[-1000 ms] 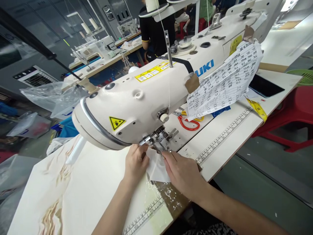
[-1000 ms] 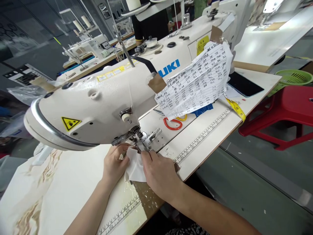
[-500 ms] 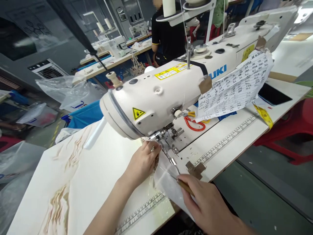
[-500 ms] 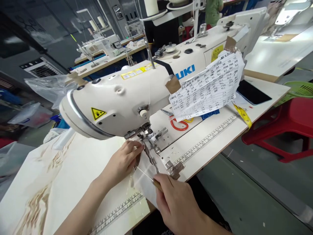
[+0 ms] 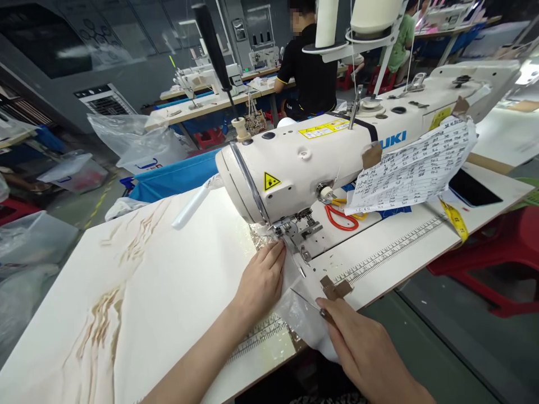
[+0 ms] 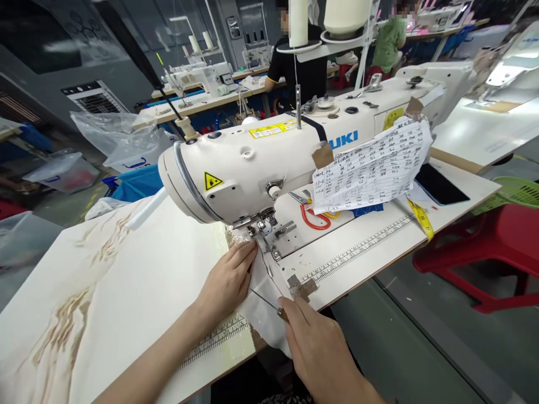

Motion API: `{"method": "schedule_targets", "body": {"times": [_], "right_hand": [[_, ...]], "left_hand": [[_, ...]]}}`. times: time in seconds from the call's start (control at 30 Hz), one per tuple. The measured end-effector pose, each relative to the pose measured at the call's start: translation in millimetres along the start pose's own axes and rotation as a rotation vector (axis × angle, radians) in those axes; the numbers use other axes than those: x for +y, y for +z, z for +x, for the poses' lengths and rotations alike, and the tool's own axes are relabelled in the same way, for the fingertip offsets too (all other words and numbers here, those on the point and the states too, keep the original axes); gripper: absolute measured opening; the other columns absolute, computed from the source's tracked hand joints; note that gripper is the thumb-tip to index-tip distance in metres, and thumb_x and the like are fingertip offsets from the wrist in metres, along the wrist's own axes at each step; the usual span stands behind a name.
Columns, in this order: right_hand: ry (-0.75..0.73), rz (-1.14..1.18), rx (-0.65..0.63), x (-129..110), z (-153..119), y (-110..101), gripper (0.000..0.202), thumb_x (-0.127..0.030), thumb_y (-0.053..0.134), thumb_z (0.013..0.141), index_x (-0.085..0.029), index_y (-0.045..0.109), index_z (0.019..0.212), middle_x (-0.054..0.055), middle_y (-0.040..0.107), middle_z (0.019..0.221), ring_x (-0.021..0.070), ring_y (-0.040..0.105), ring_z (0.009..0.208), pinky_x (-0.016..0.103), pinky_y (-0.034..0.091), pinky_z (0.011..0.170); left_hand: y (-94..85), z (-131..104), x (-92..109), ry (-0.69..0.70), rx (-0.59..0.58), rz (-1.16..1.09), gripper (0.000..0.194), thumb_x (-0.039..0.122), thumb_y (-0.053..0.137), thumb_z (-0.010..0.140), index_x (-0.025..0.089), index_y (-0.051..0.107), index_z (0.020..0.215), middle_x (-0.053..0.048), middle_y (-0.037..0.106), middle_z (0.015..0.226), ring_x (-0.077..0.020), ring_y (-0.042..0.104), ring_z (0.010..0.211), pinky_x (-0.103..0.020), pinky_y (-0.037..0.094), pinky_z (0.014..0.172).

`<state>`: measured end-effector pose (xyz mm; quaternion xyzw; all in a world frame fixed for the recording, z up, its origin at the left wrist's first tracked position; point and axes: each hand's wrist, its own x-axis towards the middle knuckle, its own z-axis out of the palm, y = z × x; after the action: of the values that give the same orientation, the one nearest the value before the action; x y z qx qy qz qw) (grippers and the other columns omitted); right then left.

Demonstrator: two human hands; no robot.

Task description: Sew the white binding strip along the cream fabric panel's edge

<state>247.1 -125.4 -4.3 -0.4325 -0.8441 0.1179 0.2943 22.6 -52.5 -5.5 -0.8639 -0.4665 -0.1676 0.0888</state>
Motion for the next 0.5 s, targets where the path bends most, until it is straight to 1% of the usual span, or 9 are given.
{"method": "schedule_targets", "body": {"times": [0.07,0.2,0.33,0.5], "right_hand": [[0.000,0.019,-0.023,0,0,-1,0.035,-0.009,0.033,0.098,-0.016,0.054,0.124,0.009,0.072,0.095,0.0205,0.072,0.070,0.028,0.056,0.056],[0.008,0.038,-0.058,0,1,-2,0.033,-0.009,0.034,0.097,-0.017,0.054,0.122,0.007,0.071,0.090,0.0202,0.070,0.068,0.029,0.056,0.057],[0.015,0.017,-0.086,0,4,-4,0.034,-0.009,0.035,0.096,-0.016,0.054,0.122,0.007,0.071,0.091,0.0208,0.070,0.069,0.030,0.055,0.056],[0.043,-0.020,-0.144,-1,12,-5,0.035,-0.006,0.034,0.094,-0.015,0.055,0.120,0.009,0.070,0.095,0.0213,0.070,0.069,0.031,0.055,0.054]], "left_hand": [[-0.5,-2,-3,0.032,-0.011,0.010,0.043,0.009,0.038,0.094,0.004,0.053,0.134,-0.017,0.059,0.133,-0.0283,0.052,0.126,-0.045,0.052,0.104],[0.8,-3,-6,0.062,-0.003,0.050,0.041,0.009,0.038,0.094,0.004,0.056,0.130,-0.017,0.062,0.130,-0.0285,0.056,0.122,-0.045,0.054,0.100],[2.3,-2,-7,0.034,0.012,0.034,0.042,0.012,0.036,0.094,0.003,0.057,0.131,-0.017,0.062,0.131,-0.0287,0.055,0.124,-0.046,0.051,0.103],[1.2,-3,-7,-0.006,-0.013,-0.030,0.047,0.020,0.037,0.095,0.002,0.051,0.136,-0.018,0.056,0.138,-0.0297,0.048,0.132,-0.047,0.045,0.110]]}}
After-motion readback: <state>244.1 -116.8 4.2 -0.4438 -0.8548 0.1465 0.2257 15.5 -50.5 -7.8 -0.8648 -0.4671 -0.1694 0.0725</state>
